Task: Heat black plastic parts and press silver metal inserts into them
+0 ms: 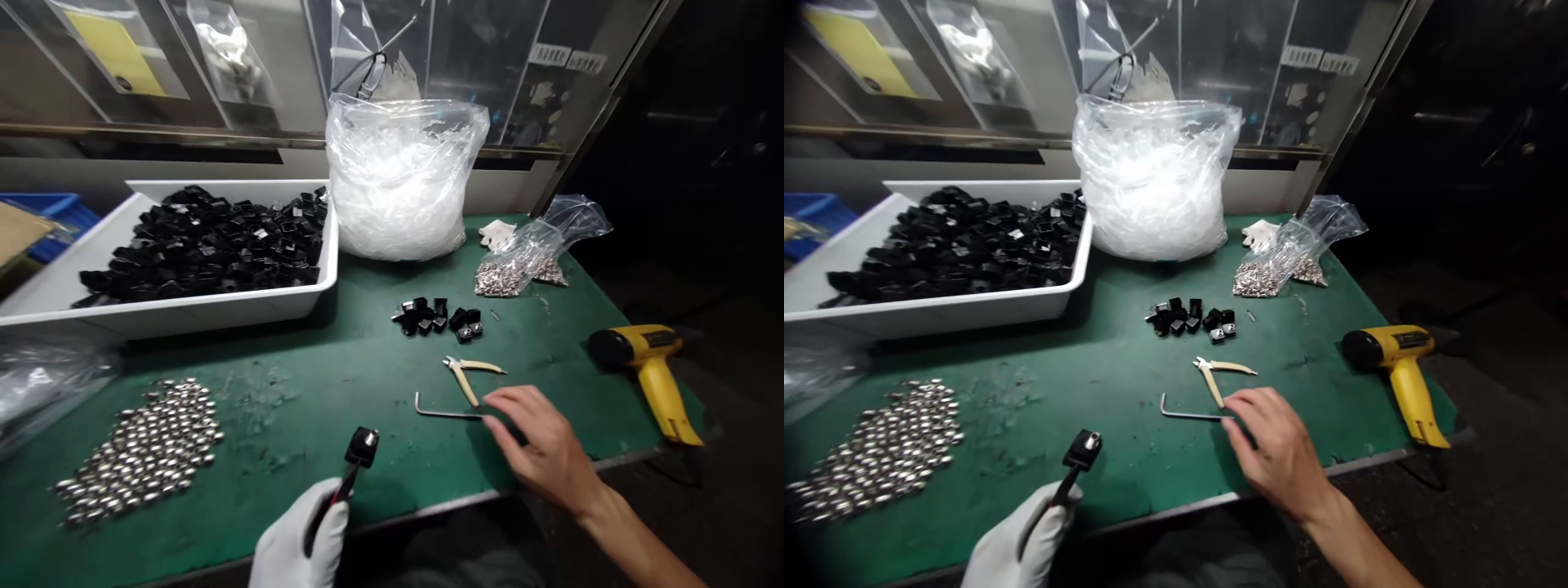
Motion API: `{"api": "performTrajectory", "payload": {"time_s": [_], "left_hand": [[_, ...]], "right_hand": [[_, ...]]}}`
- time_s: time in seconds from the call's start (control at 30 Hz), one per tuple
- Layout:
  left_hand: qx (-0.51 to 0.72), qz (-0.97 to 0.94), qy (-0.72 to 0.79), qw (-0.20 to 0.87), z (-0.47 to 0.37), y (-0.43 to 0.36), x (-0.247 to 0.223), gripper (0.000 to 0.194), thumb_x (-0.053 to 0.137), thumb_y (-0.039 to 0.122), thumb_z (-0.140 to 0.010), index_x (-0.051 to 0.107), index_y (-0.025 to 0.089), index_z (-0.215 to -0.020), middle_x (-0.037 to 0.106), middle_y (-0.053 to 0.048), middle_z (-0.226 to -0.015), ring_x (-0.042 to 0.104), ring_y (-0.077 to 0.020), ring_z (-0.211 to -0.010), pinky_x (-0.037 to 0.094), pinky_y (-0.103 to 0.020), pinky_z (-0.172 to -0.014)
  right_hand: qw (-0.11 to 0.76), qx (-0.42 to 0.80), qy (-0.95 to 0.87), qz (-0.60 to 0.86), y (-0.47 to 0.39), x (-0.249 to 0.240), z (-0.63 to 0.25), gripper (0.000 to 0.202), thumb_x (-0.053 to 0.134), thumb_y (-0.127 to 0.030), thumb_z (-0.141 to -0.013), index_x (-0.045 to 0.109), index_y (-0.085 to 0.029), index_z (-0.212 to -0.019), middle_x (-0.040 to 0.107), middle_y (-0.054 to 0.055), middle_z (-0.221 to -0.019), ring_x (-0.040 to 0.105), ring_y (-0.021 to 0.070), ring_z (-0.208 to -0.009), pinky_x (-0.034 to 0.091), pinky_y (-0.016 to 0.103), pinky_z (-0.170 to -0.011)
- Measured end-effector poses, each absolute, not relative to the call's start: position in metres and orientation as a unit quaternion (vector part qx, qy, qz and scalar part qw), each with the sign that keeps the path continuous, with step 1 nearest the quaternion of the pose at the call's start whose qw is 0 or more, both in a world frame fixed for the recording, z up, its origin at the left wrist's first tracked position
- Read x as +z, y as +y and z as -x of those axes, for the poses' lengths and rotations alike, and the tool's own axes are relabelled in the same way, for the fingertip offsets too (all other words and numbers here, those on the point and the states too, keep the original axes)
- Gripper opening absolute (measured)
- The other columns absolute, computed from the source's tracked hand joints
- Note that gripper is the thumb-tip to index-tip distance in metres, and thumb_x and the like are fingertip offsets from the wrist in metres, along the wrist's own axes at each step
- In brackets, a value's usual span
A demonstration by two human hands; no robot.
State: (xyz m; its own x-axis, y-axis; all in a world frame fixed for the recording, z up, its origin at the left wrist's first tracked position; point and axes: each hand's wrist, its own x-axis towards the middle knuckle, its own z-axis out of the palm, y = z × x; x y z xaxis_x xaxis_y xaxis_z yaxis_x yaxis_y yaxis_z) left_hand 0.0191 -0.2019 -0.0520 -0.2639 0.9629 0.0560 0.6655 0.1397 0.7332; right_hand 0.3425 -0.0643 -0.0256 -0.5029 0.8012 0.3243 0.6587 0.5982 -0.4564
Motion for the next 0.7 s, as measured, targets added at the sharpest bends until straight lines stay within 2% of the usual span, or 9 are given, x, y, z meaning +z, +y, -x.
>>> {"api": "performTrajectory", "payload": {"time_s": [0.13, 0.27, 0.33, 0.5, 0.7], "left_hand": [[0.338, -0.568, 0.720, 0.210, -0.022, -0.210, -0.049, 0.039, 0.053, 0.054, -0.091, 0.073, 0.021, -0.096, 0.075, -0.004, -0.083, 0.070, -0.0180, -0.071, 0.055, -0.022, -0.063], [0.345, -0.544, 0.719, 0.260, -0.024, -0.217, -0.048, 0.041, 0.047, 0.052, -0.095, 0.070, 0.019, -0.095, 0.071, -0.006, -0.078, 0.067, -0.0181, -0.070, 0.052, -0.023, -0.061], [0.358, -0.527, 0.711, 0.297, -0.024, -0.218, -0.047, 0.042, 0.045, 0.053, -0.096, 0.068, 0.019, -0.092, 0.068, -0.005, -0.075, 0.064, -0.0171, -0.069, 0.049, -0.022, -0.060], [0.408, -0.477, 0.672, 0.394, -0.019, -0.220, -0.051, 0.047, 0.038, 0.055, -0.098, 0.064, 0.017, -0.091, 0.058, -0.003, -0.068, 0.054, -0.0140, -0.061, 0.043, -0.024, -0.058], [0.452, -0.403, 0.643, 0.470, -0.014, -0.219, -0.052, 0.051, 0.036, 0.058, -0.099, 0.063, 0.014, -0.093, 0.059, -0.003, -0.067, 0.053, -0.0135, -0.059, 0.043, -0.026, -0.058]], "right_hand": [[0.150, 0.198, -0.886, 0.393, -0.069, -0.033, -0.290, 0.026, 0.053, -0.020, -0.099, 0.057, -0.022, -0.125, 0.058, 0.008, -0.119, 0.054, 0.0243, -0.108, 0.047, 0.040, -0.094], [0.090, 0.173, -0.891, 0.410, -0.065, -0.048, -0.282, 0.014, 0.052, -0.021, -0.101, 0.058, -0.021, -0.113, 0.057, 0.007, -0.109, 0.052, 0.0230, -0.100, 0.046, 0.038, -0.087], [0.074, 0.157, -0.894, 0.413, -0.064, -0.053, -0.282, 0.011, 0.048, -0.022, -0.103, 0.058, -0.020, -0.107, 0.056, 0.006, -0.104, 0.052, 0.0221, -0.095, 0.044, 0.037, -0.083], [0.062, 0.139, -0.897, 0.414, -0.063, -0.058, -0.278, 0.020, 0.040, -0.022, -0.105, 0.057, -0.018, -0.094, 0.054, 0.005, -0.093, 0.049, 0.0222, -0.085, 0.037, 0.037, -0.075], [0.052, 0.107, -0.904, 0.410, -0.064, -0.065, -0.280, 0.019, 0.040, -0.017, -0.104, 0.058, -0.018, -0.098, 0.056, 0.007, -0.096, 0.051, 0.0236, -0.087, 0.035, 0.038, -0.076]]}}
